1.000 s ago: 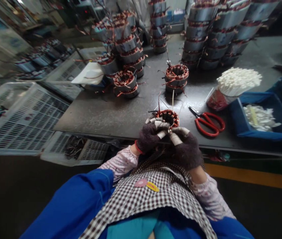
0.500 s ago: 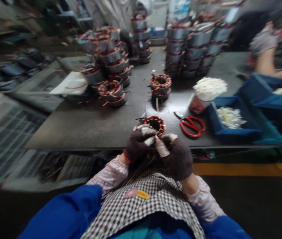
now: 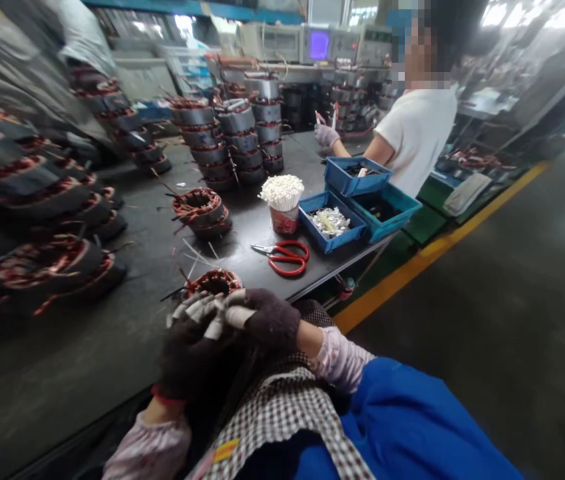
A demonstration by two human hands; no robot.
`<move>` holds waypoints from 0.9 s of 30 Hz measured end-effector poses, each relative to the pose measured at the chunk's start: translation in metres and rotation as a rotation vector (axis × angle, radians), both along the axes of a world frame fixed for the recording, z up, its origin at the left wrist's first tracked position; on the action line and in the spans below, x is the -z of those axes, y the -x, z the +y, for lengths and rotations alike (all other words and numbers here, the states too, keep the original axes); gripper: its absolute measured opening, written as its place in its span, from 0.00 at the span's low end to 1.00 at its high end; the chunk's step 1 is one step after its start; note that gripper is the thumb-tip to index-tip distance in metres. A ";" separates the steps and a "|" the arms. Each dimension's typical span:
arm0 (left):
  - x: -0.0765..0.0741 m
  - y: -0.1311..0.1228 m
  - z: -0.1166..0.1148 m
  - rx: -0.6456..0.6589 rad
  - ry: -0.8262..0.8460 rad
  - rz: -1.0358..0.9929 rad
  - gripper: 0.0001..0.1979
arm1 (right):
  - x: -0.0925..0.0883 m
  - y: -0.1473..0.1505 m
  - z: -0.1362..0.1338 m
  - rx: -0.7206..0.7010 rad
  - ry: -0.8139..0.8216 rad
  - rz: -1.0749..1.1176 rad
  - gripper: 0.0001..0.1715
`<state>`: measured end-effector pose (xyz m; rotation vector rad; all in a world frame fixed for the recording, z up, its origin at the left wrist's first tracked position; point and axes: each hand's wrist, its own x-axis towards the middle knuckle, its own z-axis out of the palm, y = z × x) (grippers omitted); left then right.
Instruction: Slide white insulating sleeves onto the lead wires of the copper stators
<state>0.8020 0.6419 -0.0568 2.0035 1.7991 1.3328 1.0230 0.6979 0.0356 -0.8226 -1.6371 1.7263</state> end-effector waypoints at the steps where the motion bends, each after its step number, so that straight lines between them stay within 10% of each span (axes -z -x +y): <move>1: 0.000 0.001 -0.001 0.003 -0.004 0.030 0.16 | 0.002 0.002 0.003 0.042 0.001 0.032 0.20; 6: 0.004 0.005 -0.003 -0.018 -0.054 0.128 0.14 | 0.027 0.008 -0.002 -0.110 0.135 0.115 0.29; 9: 0.005 0.000 -0.003 -0.024 -0.079 0.120 0.13 | 0.035 0.001 -0.016 0.039 0.114 -0.035 0.25; 19: -0.015 -0.006 0.004 0.092 0.051 0.058 0.15 | 0.005 0.063 0.024 0.211 -0.051 -0.097 0.13; 23: -0.023 -0.013 0.002 -0.116 0.106 -0.003 0.19 | 0.009 0.024 0.039 0.234 -0.336 -0.192 0.19; 27: -0.023 -0.022 0.004 -0.156 0.140 -0.091 0.12 | -0.006 -0.041 0.079 0.369 -0.774 -0.813 0.12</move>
